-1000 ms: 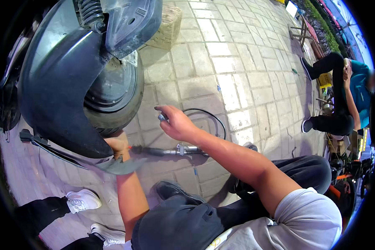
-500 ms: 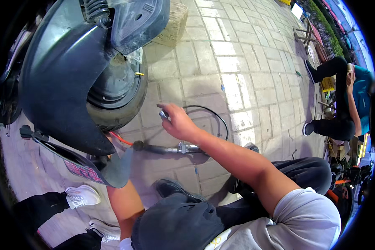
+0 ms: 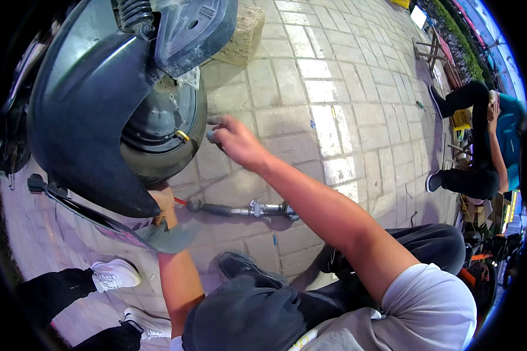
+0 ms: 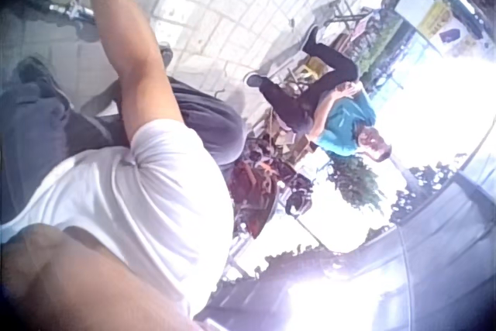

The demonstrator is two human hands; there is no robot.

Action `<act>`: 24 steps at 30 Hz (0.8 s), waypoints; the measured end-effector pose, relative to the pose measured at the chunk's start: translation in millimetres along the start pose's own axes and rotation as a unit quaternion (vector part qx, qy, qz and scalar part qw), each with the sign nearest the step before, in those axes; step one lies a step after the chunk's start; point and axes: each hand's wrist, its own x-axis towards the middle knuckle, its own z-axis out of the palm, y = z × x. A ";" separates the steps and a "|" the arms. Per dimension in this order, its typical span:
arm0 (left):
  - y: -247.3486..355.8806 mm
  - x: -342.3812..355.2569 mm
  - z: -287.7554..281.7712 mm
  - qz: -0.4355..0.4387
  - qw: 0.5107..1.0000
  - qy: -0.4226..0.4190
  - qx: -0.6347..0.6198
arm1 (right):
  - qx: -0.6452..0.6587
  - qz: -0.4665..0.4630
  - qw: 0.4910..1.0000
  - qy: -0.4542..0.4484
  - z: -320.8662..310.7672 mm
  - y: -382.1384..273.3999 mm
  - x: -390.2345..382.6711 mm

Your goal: The person inflates a scooter tire using a pressure gauge, then uses a spray bottle to apply liquid to the tire valve area. Finally, they place a basin under the tire to catch drips.

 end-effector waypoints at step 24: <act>21.8 -34.7 -47.5 -0.044 0.998 0.041 0.032 | -0.299 -0.390 0.861 0.131 104.5 -0.6 -18.8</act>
